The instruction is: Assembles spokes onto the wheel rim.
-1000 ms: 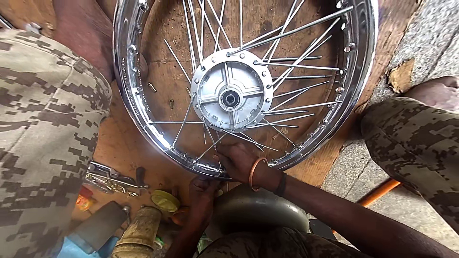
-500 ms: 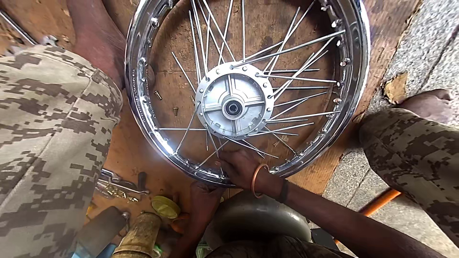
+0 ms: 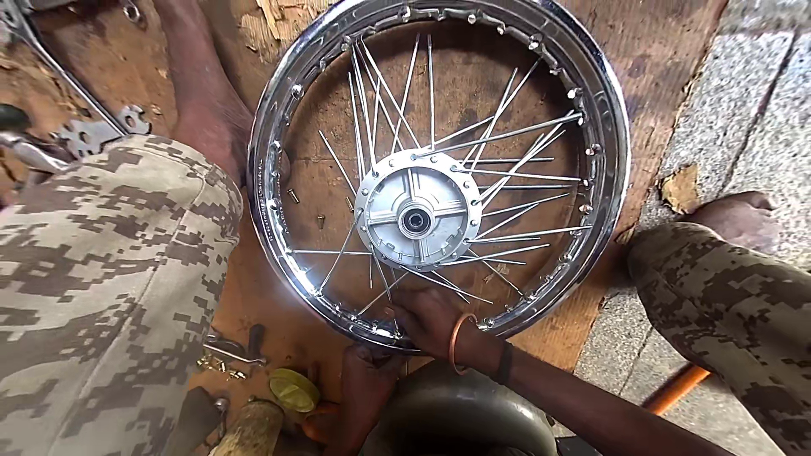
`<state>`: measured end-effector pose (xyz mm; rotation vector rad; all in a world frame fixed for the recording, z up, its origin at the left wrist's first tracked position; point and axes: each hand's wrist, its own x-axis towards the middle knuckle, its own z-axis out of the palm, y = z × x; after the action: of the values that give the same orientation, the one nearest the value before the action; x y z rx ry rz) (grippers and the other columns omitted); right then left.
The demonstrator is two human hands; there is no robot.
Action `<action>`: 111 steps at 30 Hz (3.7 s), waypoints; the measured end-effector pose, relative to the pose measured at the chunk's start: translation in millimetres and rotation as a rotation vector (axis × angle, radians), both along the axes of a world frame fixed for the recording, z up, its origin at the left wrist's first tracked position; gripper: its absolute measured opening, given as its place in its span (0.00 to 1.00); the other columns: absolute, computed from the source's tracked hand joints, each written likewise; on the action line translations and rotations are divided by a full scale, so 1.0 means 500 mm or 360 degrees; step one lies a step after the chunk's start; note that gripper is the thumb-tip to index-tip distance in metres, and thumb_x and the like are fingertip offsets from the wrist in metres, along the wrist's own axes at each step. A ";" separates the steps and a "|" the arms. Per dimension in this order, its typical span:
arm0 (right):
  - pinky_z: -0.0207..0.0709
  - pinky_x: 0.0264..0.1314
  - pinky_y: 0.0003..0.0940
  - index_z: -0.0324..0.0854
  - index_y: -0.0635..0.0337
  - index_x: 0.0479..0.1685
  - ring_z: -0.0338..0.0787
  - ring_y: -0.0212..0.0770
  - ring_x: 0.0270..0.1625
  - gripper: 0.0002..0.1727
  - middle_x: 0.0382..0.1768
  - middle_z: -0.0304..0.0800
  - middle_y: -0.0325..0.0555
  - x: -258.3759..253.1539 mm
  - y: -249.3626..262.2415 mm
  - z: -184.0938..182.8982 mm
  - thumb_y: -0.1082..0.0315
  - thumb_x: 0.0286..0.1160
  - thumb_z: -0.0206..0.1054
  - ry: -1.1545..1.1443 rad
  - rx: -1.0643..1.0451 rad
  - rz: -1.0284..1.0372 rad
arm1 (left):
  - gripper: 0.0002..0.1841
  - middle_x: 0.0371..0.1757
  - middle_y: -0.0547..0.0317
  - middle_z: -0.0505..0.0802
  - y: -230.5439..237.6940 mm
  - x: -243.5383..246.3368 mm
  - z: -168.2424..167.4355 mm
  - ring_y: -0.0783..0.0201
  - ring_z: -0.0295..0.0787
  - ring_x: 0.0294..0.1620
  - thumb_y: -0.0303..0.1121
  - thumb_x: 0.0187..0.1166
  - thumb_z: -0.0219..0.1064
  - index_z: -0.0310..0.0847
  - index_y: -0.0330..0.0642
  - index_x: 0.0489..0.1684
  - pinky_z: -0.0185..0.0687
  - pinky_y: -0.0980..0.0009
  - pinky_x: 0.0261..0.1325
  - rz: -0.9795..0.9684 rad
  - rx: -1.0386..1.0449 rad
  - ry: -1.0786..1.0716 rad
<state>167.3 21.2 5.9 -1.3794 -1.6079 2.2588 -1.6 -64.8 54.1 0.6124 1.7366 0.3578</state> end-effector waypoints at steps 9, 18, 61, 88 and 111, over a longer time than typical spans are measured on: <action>0.83 0.44 0.47 0.86 0.59 0.44 0.89 0.46 0.37 0.20 0.30 0.87 0.48 0.001 -0.002 -0.007 0.56 0.91 0.52 0.0003 0.0055 -0.0027 | 0.05 0.31 0.53 0.96 0.003 -0.011 -0.005 0.60 0.96 0.31 0.20 0.67 0.74 0.89 0.33 0.36 0.97 0.65 0.41 -0.0053 0.0077 -0.0076; 0.81 0.44 0.50 0.84 0.62 0.45 0.89 0.50 0.37 0.21 0.30 0.87 0.52 0.002 -0.001 -0.006 0.54 0.92 0.51 -0.0008 0.0026 -0.0008 | 0.08 0.28 0.59 0.97 0.012 0.004 0.001 0.67 0.95 0.28 0.19 0.60 0.79 0.90 0.36 0.33 0.95 0.69 0.36 -0.0028 0.0077 0.0030; 0.76 0.50 0.59 0.87 0.63 0.56 0.86 0.64 0.51 0.24 0.44 0.91 0.59 0.233 0.238 -0.032 0.52 0.80 0.57 -0.1214 0.1495 -0.0558 | 0.13 0.34 0.64 0.86 0.374 -0.095 -0.028 0.76 0.84 0.35 0.29 0.86 0.48 0.78 0.36 0.52 0.82 0.78 0.44 -0.0334 0.0407 0.0131; 0.87 0.30 0.46 0.87 0.57 0.42 0.94 0.49 0.34 0.13 0.33 0.90 0.47 0.129 -0.032 0.069 0.61 0.77 0.60 -0.0829 0.0841 0.0037 | 0.09 0.34 0.58 0.98 0.137 -0.094 -0.051 0.66 0.97 0.33 0.20 0.60 0.76 0.89 0.35 0.38 0.96 0.71 0.40 -0.0163 0.0596 0.0187; 0.86 0.35 0.42 0.87 0.53 0.40 0.91 0.42 0.35 0.23 0.33 0.89 0.40 0.139 -0.058 0.041 0.44 0.82 0.57 -0.0753 0.0729 -0.0137 | 0.40 0.62 0.47 0.91 0.197 -0.144 -0.043 0.54 0.93 0.58 0.46 0.68 0.74 0.67 0.31 0.78 0.94 0.57 0.58 -0.0097 0.0049 -0.0145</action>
<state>236.9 -7.8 26.5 -1.8701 -1.9742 1.4427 -73.6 33.6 32.4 0.6601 1.6242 0.3650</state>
